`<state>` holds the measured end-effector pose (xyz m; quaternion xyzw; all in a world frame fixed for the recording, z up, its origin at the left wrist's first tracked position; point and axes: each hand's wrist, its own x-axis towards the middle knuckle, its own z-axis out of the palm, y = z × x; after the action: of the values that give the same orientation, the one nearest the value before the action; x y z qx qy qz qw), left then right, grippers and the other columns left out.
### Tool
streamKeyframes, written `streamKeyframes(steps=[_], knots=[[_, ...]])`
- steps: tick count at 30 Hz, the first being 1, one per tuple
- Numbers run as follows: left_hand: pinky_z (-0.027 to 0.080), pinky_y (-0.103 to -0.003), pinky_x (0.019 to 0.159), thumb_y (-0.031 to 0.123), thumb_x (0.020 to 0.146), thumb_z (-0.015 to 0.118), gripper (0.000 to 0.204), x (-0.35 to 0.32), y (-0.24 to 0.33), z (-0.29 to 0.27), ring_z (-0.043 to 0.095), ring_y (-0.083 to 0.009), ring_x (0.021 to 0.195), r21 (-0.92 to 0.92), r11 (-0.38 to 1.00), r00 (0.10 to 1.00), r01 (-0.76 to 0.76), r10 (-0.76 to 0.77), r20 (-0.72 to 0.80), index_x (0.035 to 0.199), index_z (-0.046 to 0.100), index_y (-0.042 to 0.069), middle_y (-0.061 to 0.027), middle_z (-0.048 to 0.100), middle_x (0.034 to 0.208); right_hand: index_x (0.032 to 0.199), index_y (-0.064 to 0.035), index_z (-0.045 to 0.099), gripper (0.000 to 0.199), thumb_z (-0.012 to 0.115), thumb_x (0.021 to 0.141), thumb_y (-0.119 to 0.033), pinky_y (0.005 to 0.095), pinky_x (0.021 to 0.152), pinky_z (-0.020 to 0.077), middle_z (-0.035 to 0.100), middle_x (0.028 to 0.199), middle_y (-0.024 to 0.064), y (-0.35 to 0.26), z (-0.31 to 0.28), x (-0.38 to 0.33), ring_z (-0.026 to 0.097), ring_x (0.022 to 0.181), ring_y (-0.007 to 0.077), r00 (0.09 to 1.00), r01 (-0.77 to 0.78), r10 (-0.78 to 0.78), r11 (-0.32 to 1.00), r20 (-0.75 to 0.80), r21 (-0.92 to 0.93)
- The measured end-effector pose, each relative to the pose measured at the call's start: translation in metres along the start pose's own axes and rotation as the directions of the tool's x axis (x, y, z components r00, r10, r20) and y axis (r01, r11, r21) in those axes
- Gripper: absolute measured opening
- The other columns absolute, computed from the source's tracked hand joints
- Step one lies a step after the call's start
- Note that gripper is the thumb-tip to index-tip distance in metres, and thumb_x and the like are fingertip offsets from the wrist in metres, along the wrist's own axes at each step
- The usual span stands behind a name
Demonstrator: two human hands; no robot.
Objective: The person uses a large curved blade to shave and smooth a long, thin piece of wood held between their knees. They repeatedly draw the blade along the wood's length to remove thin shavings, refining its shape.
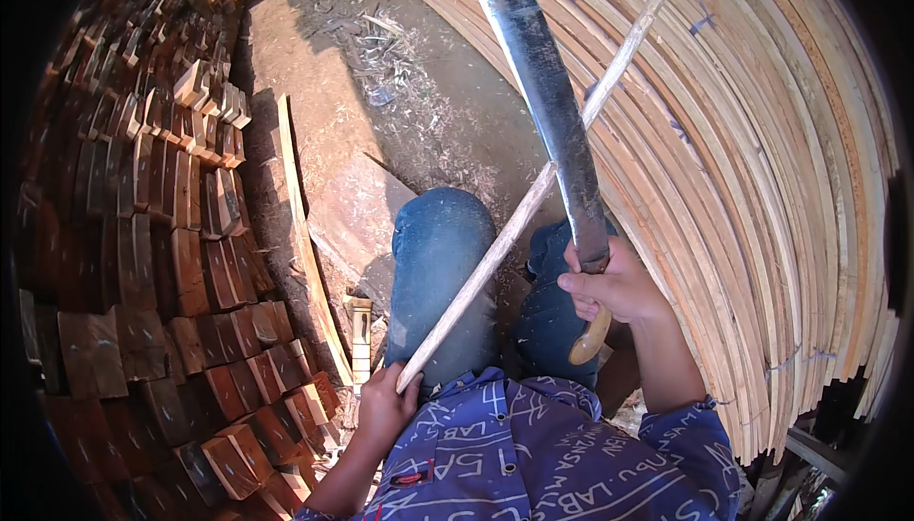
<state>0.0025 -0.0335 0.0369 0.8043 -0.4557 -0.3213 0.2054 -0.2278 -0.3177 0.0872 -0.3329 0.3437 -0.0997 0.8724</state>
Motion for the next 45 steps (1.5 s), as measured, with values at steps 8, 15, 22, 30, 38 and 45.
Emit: streamKeyframes(steps=[8, 15, 22, 30, 38, 45], knots=[[0.052, -0.045, 0.063, 0.015, 0.086, 0.073, 0.020, 0.000, 0.002, -0.002, 0.066, -0.0380, 0.069, -0.001, 1.000, 1.000, 0.004, -0.004, 0.001, 0.096, 0.064, 0.001, -0.0215, 0.066, 0.078, 0.088, -0.0077, 0.047, 0.022, 0.068, 0.088, 0.001, 0.0277, 0.039, 0.0398, 0.048, 0.058, 0.0016, -0.006, 0.031, -0.009, 0.047, 0.042, 0.0104, 0.942, 0.159, -0.174, 0.984, -0.287, -0.074], [0.050, -0.047, 0.060, 0.014, 0.085, 0.073, 0.016, 0.001, -0.001, 0.001, 0.063, -0.0380, 0.065, 0.009, 0.998, 0.998, -0.061, 0.061, -0.020, 0.089, 0.063, 0.002, -0.0199, 0.062, 0.072, 0.087, -0.0053, 0.049, 0.020, 0.067, 0.086, 0.001, 0.0266, 0.037, 0.0384, 0.049, 0.058, 0.0014, -0.080, -0.007, -0.041, 0.046, 0.041, 0.0096, 0.688, 0.266, -0.487, 0.858, -0.537, -0.439], [0.051, -0.046, 0.062, 0.013, 0.085, 0.073, 0.015, 0.000, 0.002, 0.000, 0.065, -0.0379, 0.068, 0.010, 1.000, 0.999, -0.028, 0.028, -0.017, 0.093, 0.064, 0.002, -0.0200, 0.065, 0.075, 0.102, 0.0025, 0.055, 0.019, 0.068, 0.088, -0.002, 0.0260, 0.042, 0.0410, 0.054, 0.060, 0.0009, -0.023, 0.018, -0.026, 0.052, 0.045, 0.0094, 0.888, -0.162, -0.185, 0.731, -0.421, -0.662], [0.052, -0.045, 0.063, 0.013, 0.084, 0.073, 0.017, -0.003, -0.005, 0.006, 0.066, -0.0376, 0.069, 0.023, 0.999, 0.999, -0.027, 0.027, -0.024, 0.093, 0.065, 0.002, -0.0193, 0.065, 0.076, 0.093, -0.0044, 0.049, 0.021, 0.068, 0.088, 0.002, 0.0275, 0.044, 0.0408, 0.050, 0.062, 0.0010, -0.012, 0.006, -0.015, 0.050, 0.047, 0.0101, 0.970, -0.017, -0.076, 0.925, -0.230, -0.379], [0.053, -0.044, 0.062, 0.016, 0.086, 0.073, 0.018, 0.001, -0.003, 0.003, 0.065, -0.0381, 0.067, 0.015, 1.000, 1.000, -0.013, 0.013, 0.000, 0.094, 0.065, 0.001, -0.0203, 0.065, 0.076, 0.086, -0.0086, 0.045, 0.025, 0.068, 0.088, 0.002, 0.0283, 0.045, 0.0403, 0.048, 0.063, 0.0009, 0.022, 0.007, 0.006, 0.049, 0.048, 0.0099, 0.992, 0.067, -0.073, 0.996, -0.105, -0.057], [0.052, -0.045, 0.063, 0.016, 0.087, 0.072, 0.018, 0.001, 0.002, 0.000, 0.065, -0.0385, 0.068, -0.003, 1.000, 1.000, 0.030, -0.030, 0.007, 0.093, 0.065, 0.002, -0.0209, 0.065, 0.076, 0.085, -0.0070, 0.047, 0.023, 0.069, 0.088, 0.001, 0.0279, 0.043, 0.0400, 0.049, 0.060, 0.0012, 0.015, 0.017, 0.005, 0.048, 0.046, 0.0100, 0.959, 0.131, -0.163, 0.981, -0.231, -0.145]])
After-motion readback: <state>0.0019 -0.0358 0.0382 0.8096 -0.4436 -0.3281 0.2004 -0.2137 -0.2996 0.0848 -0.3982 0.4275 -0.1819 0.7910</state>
